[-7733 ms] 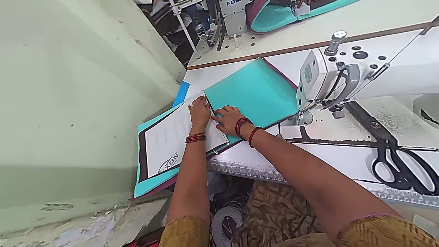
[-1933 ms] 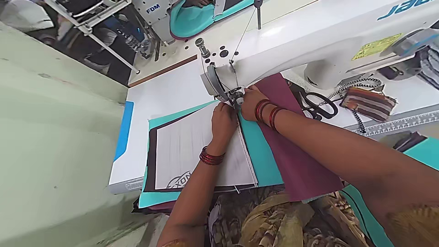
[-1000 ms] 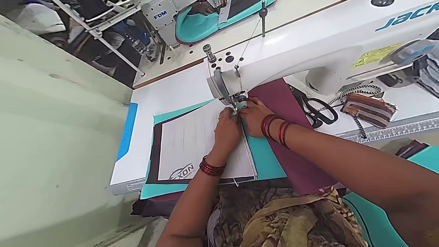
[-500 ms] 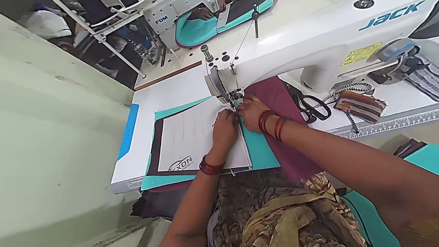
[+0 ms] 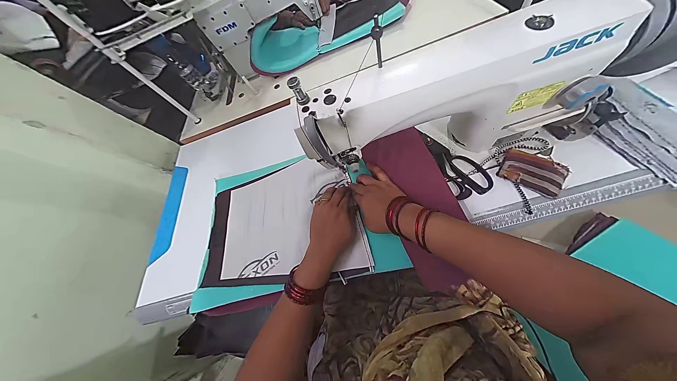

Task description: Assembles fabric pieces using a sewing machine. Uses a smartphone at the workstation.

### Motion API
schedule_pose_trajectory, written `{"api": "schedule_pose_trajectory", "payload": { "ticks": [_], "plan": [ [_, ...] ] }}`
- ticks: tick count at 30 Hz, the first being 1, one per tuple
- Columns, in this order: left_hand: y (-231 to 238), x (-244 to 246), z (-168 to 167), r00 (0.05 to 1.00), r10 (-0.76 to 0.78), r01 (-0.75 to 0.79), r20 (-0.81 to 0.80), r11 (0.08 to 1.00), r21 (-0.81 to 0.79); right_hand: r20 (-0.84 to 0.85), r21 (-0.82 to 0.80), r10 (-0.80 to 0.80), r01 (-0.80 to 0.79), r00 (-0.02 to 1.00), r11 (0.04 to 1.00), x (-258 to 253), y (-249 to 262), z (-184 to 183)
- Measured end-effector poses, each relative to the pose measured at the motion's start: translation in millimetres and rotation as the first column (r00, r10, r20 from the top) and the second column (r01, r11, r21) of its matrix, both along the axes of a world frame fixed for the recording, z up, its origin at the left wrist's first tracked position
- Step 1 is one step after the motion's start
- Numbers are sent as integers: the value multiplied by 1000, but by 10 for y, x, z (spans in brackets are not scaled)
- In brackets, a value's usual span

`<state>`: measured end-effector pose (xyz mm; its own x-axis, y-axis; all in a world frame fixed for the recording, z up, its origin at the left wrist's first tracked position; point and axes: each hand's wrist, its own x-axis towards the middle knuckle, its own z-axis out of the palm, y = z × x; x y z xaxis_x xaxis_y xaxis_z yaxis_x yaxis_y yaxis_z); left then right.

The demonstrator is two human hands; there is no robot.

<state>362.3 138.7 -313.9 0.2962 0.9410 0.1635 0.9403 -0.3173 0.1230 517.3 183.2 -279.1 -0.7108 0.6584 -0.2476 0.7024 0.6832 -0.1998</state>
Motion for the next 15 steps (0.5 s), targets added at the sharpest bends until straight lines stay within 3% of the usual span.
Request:
{"api": "schedule_pose_trajectory", "payload": {
  "ticks": [7, 15],
  "plan": [
    [159, -32, -12, 1000, 4, -3, 20, 999, -36, -59, 42, -10, 13, 998, 999, -18, 150, -41],
    [349, -3, 118, 991, 99, -85, 92, 986, -144, -269, 95, -65, 93, 961, 991, -3, 406, -115]
  ]
}}
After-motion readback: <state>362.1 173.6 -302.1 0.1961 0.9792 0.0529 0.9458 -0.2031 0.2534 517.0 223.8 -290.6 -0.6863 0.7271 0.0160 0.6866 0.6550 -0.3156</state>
